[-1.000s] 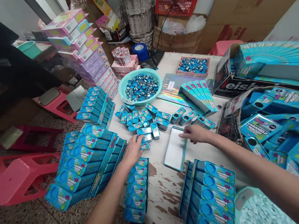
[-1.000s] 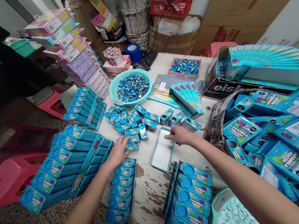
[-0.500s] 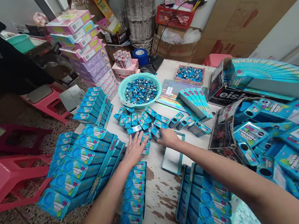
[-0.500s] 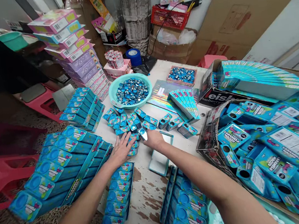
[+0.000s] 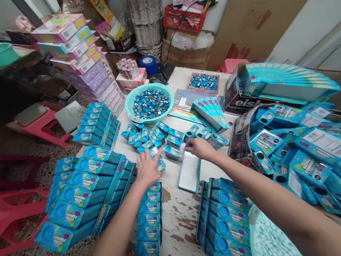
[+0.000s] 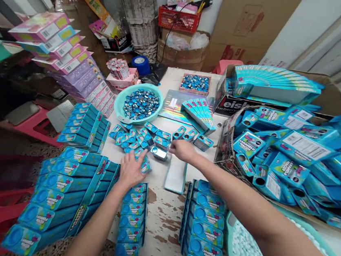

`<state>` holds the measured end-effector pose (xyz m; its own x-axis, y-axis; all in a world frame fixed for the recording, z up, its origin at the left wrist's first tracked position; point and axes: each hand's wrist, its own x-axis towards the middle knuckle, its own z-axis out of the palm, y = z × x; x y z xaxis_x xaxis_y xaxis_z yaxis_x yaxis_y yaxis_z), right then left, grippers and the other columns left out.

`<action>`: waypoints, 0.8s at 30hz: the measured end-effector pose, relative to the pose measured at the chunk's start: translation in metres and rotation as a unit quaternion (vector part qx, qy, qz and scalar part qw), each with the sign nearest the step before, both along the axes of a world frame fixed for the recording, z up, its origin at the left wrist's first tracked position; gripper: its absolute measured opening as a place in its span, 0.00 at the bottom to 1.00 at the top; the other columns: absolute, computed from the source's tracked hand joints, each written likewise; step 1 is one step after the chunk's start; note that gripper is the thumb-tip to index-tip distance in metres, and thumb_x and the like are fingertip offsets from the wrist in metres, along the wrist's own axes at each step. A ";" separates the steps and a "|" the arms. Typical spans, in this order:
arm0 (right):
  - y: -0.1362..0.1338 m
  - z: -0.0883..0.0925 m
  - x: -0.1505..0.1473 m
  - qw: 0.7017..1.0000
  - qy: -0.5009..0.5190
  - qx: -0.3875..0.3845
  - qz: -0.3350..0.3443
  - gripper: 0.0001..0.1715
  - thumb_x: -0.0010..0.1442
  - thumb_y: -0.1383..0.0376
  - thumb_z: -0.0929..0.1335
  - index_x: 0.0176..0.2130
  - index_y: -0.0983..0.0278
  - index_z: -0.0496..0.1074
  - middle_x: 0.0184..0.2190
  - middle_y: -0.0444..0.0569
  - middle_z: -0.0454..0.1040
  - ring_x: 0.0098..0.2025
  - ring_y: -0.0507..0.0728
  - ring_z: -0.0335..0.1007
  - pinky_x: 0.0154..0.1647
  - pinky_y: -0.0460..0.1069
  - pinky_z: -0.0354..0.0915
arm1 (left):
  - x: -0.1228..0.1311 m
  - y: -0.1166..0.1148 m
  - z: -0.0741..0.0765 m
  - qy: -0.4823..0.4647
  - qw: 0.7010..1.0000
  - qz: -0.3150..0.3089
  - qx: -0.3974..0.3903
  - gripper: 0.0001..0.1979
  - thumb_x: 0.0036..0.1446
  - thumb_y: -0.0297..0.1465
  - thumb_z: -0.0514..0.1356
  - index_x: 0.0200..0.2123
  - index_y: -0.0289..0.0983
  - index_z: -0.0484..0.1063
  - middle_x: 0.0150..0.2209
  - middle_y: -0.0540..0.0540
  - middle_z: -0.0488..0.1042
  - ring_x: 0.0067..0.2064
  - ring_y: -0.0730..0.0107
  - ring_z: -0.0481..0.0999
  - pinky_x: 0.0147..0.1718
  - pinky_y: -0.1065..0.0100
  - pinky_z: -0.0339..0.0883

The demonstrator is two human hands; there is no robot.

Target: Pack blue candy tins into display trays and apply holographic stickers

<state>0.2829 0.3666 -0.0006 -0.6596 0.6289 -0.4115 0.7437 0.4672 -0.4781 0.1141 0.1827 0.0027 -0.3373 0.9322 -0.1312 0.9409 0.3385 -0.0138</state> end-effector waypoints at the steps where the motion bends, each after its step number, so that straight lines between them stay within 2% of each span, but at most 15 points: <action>1: 0.007 -0.002 0.016 0.999 0.006 -0.030 -0.032 0.08 0.56 0.62 0.68 0.35 0.64 0.73 0.36 0.50 0.77 0.41 0.57 0.73 0.39 0.45 0.64 | 0.002 -0.005 0.012 0.002 1.000 0.014 0.022 0.42 0.47 0.40 0.64 0.64 0.48 0.50 0.58 0.35 0.54 0.55 0.41 0.57 0.52 0.47 0.53; 2: 0.013 -0.006 0.031 0.996 0.002 -0.068 -0.060 0.06 0.55 0.63 0.69 0.33 0.64 0.73 0.32 0.50 0.77 0.38 0.56 0.73 0.37 0.45 0.65 | 0.004 -0.008 0.025 -0.006 0.999 0.017 0.043 0.43 0.46 0.41 0.64 0.64 0.47 0.50 0.58 0.35 0.53 0.56 0.41 0.57 0.53 0.47 0.53; 4: 0.020 -0.019 0.057 0.984 -0.024 -0.148 -0.096 0.07 0.53 0.64 0.70 0.29 0.67 0.73 0.24 0.49 0.75 0.30 0.55 0.73 0.31 0.45 0.67 | 0.009 -0.009 0.047 -0.055 0.996 -0.019 0.071 0.46 0.45 0.44 0.64 0.64 0.46 0.48 0.59 0.37 0.52 0.58 0.43 0.55 0.55 0.48 0.52; 6: 0.018 -0.037 0.072 0.973 -0.039 -0.205 -0.102 0.10 0.52 0.62 0.71 0.27 0.68 0.72 0.18 0.47 0.72 0.23 0.53 0.71 0.24 0.45 0.68 | 0.017 0.002 0.058 -0.143 0.984 -0.087 0.064 0.48 0.42 0.45 0.66 0.64 0.47 0.47 0.60 0.40 0.51 0.59 0.47 0.54 0.57 0.51 0.52; 7: 0.016 -0.046 0.074 0.967 -0.034 -0.228 -0.105 0.11 0.52 0.61 0.71 0.27 0.68 0.72 0.17 0.46 0.71 0.21 0.52 0.70 0.23 0.45 0.68 | 0.024 0.012 0.058 -0.190 0.973 -0.121 0.049 0.50 0.40 0.44 0.67 0.64 0.48 0.47 0.60 0.41 0.51 0.60 0.48 0.55 0.57 0.52 0.52; 8: 0.013 -0.055 0.073 0.963 -0.023 -0.244 -0.108 0.11 0.52 0.61 0.71 0.28 0.68 0.71 0.17 0.45 0.71 0.20 0.52 0.70 0.22 0.45 0.68 | 0.031 0.024 0.053 -0.229 0.961 -0.149 0.028 0.51 0.39 0.44 0.68 0.64 0.48 0.47 0.60 0.42 0.51 0.60 0.49 0.55 0.58 0.53 0.53; 10: 0.009 -0.071 0.068 0.960 0.008 -0.257 -0.115 0.10 0.52 0.63 0.70 0.32 0.67 0.69 0.18 0.42 0.71 0.20 0.51 0.70 0.21 0.44 0.68 | 0.045 0.051 0.034 -0.271 0.942 -0.195 -0.025 0.53 0.36 0.43 0.69 0.64 0.47 0.47 0.61 0.40 0.52 0.61 0.47 0.54 0.57 0.52 0.53; 13: 0.006 -0.085 0.060 0.962 0.043 -0.242 -0.118 0.09 0.52 0.70 0.68 0.36 0.67 0.66 0.21 0.40 0.71 0.21 0.50 0.71 0.22 0.43 0.68 | 0.061 0.084 -0.001 -0.238 0.933 -0.254 -0.088 0.53 0.35 0.40 0.69 0.64 0.45 0.49 0.61 0.38 0.52 0.62 0.42 0.53 0.57 0.48 0.52; 15: 0.005 -0.089 0.059 0.967 0.052 -0.225 -0.106 0.10 0.52 0.72 0.66 0.38 0.67 0.66 0.24 0.41 0.73 0.24 0.51 0.72 0.25 0.44 0.68 | 0.064 0.097 -0.017 -0.194 0.937 -0.273 -0.099 0.52 0.36 0.39 0.69 0.64 0.45 0.49 0.62 0.37 0.51 0.62 0.40 0.53 0.58 0.47 0.49; 20: 0.002 -0.086 0.060 0.982 0.047 -0.166 -0.077 0.13 0.48 0.74 0.67 0.37 0.68 0.71 0.32 0.50 0.77 0.38 0.57 0.75 0.39 0.46 0.66 | 0.066 0.113 -0.028 -0.091 0.939 -0.319 -0.094 0.48 0.41 0.39 0.68 0.64 0.46 0.50 0.62 0.36 0.52 0.62 0.43 0.54 0.59 0.46 0.45; 24: 0.001 -0.083 0.059 0.988 0.017 -0.143 -0.061 0.07 0.49 0.73 0.66 0.32 0.68 0.73 0.28 0.51 0.77 0.38 0.59 0.75 0.39 0.46 0.65 | 0.078 0.123 -0.039 -0.028 0.930 -0.361 -0.057 0.47 0.44 0.35 0.67 0.65 0.46 0.46 0.66 0.35 0.46 0.65 0.44 0.46 0.61 0.45 0.38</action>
<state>0.3422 0.3673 -0.0832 -0.6032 0.5662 -0.5617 0.7668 0.2179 -0.6038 0.1925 0.3057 -0.0367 0.3816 0.8923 -0.2411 0.9228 -0.3825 0.0450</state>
